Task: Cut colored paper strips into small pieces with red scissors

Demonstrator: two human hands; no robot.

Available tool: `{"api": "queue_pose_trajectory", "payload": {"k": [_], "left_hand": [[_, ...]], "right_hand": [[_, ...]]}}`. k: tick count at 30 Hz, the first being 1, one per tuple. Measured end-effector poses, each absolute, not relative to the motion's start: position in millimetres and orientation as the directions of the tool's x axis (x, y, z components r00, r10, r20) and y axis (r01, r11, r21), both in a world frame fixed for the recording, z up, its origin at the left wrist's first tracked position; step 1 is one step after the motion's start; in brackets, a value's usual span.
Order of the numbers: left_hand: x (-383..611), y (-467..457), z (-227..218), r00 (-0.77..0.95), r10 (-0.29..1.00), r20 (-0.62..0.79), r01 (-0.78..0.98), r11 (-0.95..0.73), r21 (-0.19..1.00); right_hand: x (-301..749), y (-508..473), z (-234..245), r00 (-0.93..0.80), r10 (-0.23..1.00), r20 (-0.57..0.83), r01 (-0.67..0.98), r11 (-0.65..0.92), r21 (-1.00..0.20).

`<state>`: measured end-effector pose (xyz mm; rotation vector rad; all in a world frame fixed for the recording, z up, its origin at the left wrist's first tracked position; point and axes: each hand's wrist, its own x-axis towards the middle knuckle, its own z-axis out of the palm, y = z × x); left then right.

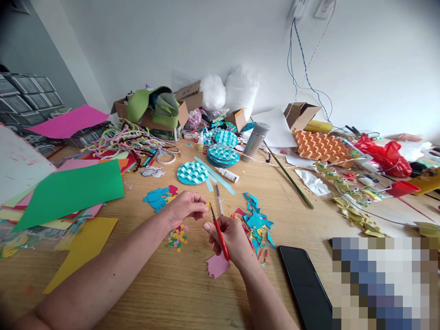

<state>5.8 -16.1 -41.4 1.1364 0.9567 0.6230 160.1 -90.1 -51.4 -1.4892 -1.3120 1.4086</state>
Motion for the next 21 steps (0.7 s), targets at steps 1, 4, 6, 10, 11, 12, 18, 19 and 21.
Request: {"api": "queue_pose_trajectory", "payload": {"k": [1,4,6,10,11,12,18,19,21], "left_hand": [[6.2,-16.5,-41.2,0.469,0.828,-0.307,0.04,0.328,0.944],[7.0,-17.6,-40.7,0.467,0.837,-0.284,0.018,0.312,0.95],[7.3,-18.0,-40.1,0.472,0.837,-0.277,0.02,0.303,0.953],[7.6,-18.4,-38.8,0.469,0.84,-0.271,0.026,0.294,0.956],[7.7,-18.4,-38.6,0.471,0.842,-0.264,0.022,0.288,0.957],[7.8,-18.4,-38.4,0.471,0.843,-0.258,0.019,0.283,0.959],[9.2,-18.9,-38.3,0.466,0.85,-0.247,0.027,0.265,0.964],[9.4,-19.0,-38.2,0.468,0.85,-0.244,0.027,0.262,0.965],[9.4,-19.2,-37.9,0.47,0.849,-0.242,0.028,0.26,0.965]], "right_hand": [[159.9,-90.0,-51.0,-0.102,0.957,-0.272,0.206,-0.247,-0.947],[159.6,-90.2,-50.5,-0.106,0.955,-0.275,0.213,-0.249,-0.945],[159.7,-90.2,-50.7,-0.107,0.955,-0.278,0.219,-0.25,-0.943],[160.7,-90.0,-52.1,-0.118,0.957,-0.265,0.233,-0.233,-0.944],[160.9,-90.0,-52.3,-0.123,0.958,-0.261,0.24,-0.226,-0.944],[161.1,-89.9,-52.4,-0.127,0.958,-0.257,0.246,-0.22,-0.944],[161.1,-89.7,-50.5,-0.126,0.959,-0.253,0.248,-0.217,-0.944],[161.1,-89.8,-50.3,-0.128,0.959,-0.254,0.249,-0.217,-0.944],[161.1,-90.0,-50.4,-0.131,0.958,-0.253,0.251,-0.215,-0.944]]}}
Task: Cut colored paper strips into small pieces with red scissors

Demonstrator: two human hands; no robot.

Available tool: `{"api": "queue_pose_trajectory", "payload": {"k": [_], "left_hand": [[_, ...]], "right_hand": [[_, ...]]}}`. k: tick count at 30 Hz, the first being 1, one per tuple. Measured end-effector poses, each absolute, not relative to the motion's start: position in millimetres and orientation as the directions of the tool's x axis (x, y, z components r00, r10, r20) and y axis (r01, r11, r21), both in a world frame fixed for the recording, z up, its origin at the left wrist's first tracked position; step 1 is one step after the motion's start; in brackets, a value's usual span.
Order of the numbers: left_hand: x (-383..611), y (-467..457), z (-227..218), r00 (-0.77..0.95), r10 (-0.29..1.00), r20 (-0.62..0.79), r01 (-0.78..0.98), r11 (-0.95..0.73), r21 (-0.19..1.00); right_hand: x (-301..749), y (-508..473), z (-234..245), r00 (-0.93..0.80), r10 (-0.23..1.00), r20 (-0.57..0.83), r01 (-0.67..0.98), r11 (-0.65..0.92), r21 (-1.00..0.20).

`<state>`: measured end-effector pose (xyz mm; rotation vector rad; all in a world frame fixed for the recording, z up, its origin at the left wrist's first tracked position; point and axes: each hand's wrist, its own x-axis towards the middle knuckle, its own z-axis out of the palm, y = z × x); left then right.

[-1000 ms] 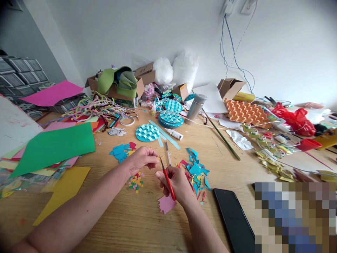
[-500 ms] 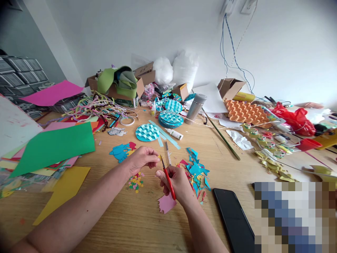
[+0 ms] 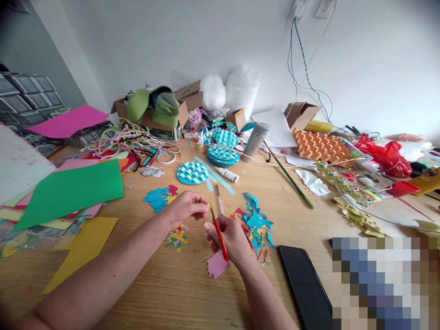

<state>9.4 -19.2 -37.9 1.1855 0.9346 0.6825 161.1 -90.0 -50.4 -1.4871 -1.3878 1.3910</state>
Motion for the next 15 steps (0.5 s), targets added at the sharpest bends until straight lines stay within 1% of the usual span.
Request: {"api": "queue_pose_trajectory", "payload": {"k": [15], "left_hand": [[10.1,-19.7,-41.5,0.491,0.835,-0.247,-0.087,0.33,0.94]], "right_hand": [[161.4,-90.7,-52.2,-0.149,0.962,-0.229,0.242,-0.189,-0.952]]}}
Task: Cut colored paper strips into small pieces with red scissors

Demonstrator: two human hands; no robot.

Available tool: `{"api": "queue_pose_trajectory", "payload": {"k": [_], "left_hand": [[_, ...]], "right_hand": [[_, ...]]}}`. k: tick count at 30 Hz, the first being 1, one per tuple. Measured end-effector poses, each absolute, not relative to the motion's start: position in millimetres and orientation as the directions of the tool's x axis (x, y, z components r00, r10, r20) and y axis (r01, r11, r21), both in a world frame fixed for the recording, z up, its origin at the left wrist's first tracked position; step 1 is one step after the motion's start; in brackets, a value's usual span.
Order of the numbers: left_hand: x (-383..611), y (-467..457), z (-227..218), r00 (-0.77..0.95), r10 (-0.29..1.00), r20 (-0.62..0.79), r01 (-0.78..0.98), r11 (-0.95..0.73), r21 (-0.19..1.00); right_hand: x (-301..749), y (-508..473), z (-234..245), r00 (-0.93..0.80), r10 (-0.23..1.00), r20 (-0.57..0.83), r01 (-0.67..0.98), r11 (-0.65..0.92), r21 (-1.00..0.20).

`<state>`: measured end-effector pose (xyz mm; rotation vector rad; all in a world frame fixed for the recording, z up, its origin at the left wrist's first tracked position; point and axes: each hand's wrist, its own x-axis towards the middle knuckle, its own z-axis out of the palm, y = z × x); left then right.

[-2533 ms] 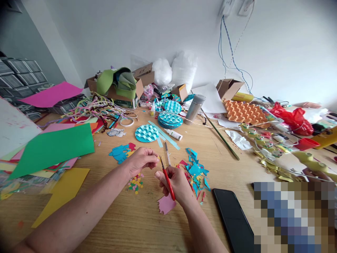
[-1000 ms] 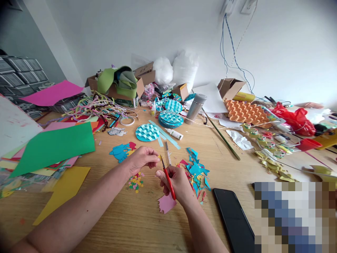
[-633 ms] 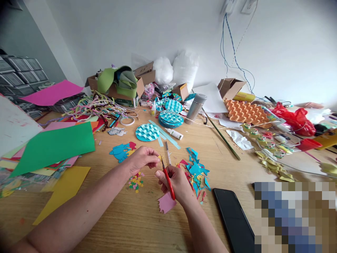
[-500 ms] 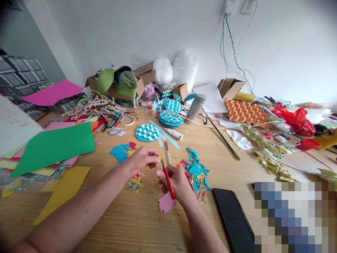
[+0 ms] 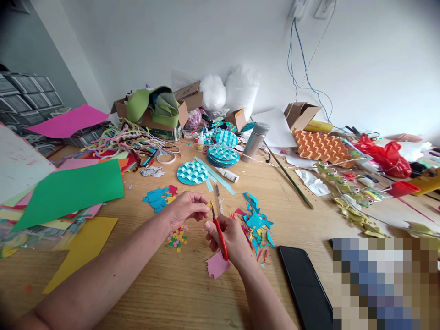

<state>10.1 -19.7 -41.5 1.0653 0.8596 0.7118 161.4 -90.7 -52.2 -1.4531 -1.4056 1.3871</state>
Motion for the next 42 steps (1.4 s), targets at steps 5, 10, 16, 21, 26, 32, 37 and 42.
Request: {"api": "queue_pose_trajectory", "payload": {"k": [5,10,16,21,26,32,37,42], "left_hand": [[10.4,-19.3,-42.3,0.492,0.83,-0.26,-0.084,0.343,0.935],[10.5,-20.2,-41.7,0.496,0.821,-0.281,-0.062,0.356,0.933],[10.7,-20.7,-41.7,0.491,0.822,-0.287,-0.054,0.358,0.932],[11.0,-19.7,-42.5,0.496,0.822,-0.279,-0.064,0.354,0.933],[10.6,-19.3,-42.4,0.483,0.83,-0.278,-0.067,0.352,0.934],[10.7,-19.4,-41.5,0.472,0.838,-0.276,-0.042,0.334,0.942],[9.5,-19.3,-38.0,0.479,0.838,-0.262,0.002,0.297,0.955],[9.4,-18.8,-38.5,0.486,0.832,-0.266,0.019,0.294,0.956]], "right_hand": [[160.0,-91.3,-50.4,-0.132,0.966,-0.224,0.225,-0.191,-0.955],[158.5,-90.9,-48.0,-0.126,0.963,-0.237,0.225,-0.205,-0.953],[159.1,-90.8,-48.8,-0.131,0.967,-0.217,0.222,-0.185,-0.957],[158.4,-91.1,-49.3,-0.113,0.966,-0.234,0.225,-0.204,-0.953],[158.6,-92.2,-50.0,-0.127,0.962,-0.242,0.217,-0.211,-0.953],[159.7,-91.5,-51.5,-0.138,0.962,-0.236,0.202,-0.205,-0.958],[160.8,-91.5,-52.3,-0.148,0.96,-0.239,0.199,-0.208,-0.958],[160.7,-91.4,-53.4,-0.134,0.96,-0.246,0.206,-0.216,-0.954]]}}
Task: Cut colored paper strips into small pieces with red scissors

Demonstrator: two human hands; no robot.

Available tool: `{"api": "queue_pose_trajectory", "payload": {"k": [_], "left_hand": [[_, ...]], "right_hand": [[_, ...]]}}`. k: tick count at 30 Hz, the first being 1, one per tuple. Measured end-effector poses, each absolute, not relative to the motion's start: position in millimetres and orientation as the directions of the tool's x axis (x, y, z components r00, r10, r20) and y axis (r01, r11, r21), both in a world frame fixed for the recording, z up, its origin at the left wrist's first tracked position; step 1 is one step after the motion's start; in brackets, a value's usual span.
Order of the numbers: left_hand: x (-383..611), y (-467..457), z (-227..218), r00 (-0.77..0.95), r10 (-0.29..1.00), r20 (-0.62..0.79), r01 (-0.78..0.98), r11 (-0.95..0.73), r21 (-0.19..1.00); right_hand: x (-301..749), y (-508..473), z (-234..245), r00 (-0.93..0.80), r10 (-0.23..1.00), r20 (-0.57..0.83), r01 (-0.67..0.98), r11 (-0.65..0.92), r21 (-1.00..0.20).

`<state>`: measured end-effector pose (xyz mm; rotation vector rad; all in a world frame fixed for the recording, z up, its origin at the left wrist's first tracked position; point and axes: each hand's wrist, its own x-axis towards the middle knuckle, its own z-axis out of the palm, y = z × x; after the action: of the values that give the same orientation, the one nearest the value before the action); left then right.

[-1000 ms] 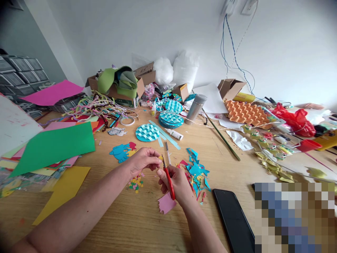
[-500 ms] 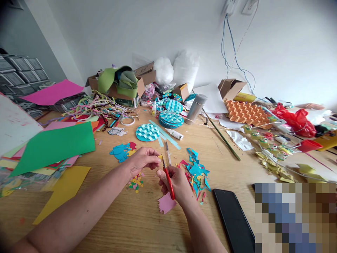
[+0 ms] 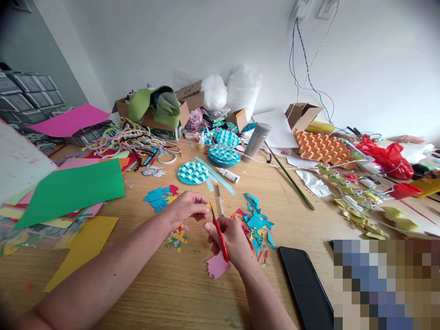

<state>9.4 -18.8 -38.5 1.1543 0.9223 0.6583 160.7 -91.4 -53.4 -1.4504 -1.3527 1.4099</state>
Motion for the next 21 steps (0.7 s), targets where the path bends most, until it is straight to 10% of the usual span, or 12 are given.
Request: {"api": "queue_pose_trajectory", "payload": {"k": [21], "left_hand": [[6.8,-18.1,-36.2,0.492,0.826,-0.275,-0.012,0.323,0.946]], "right_hand": [[160.3,-90.4,-53.9,-0.138,0.953,-0.27,0.165,-0.247,-0.955]]}}
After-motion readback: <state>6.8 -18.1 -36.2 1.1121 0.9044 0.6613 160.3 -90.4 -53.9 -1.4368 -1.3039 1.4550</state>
